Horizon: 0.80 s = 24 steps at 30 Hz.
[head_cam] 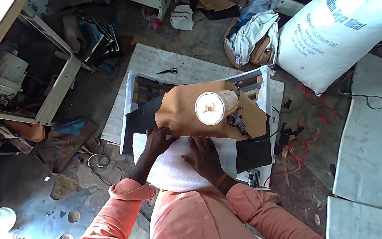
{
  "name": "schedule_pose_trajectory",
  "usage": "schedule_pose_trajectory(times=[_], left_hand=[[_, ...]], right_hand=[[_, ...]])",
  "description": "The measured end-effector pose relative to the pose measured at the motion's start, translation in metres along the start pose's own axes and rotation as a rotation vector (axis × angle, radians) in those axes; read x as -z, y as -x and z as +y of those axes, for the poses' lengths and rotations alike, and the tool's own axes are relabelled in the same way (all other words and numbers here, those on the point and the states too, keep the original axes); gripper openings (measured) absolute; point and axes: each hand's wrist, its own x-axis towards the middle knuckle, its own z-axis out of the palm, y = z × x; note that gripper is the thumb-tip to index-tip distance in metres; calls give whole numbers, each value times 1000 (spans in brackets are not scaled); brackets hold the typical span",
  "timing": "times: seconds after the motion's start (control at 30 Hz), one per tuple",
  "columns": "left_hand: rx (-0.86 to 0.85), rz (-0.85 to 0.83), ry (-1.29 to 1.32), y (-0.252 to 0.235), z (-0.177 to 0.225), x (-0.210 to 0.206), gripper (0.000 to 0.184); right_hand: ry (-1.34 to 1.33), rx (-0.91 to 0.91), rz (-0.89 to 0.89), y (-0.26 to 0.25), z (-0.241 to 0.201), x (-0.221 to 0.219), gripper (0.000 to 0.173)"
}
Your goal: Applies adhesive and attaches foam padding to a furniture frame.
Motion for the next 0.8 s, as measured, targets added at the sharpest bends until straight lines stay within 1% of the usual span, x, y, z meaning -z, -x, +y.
schedule_pose_trajectory(times=[0.23, 0.4, 0.53, 0.63, 0.67, 0.8], left_hand=[[-38, 39, 24, -2, -4, -5, 45], [-46, 19, 53, -6, -7, -7, 43], [-165, -23, 202, -7, -20, -4, 39], [-192, -62, 277, 1, -27, 4, 35], [-190, -34, 249, 6, -27, 6, 33], [-173, 88, -40, 25, -15, 11, 34]], right_hand=[[-1, 14, -9, -6, -12, -3, 85], [-3, 22, -18, -13, -20, -7, 85], [-33, 36, -34, -14, -21, -4, 84], [-77, 37, -34, -10, -16, -3, 84], [-84, 32, -37, -8, -16, -4, 84], [-87, 33, 11, -5, -14, -9, 80]])
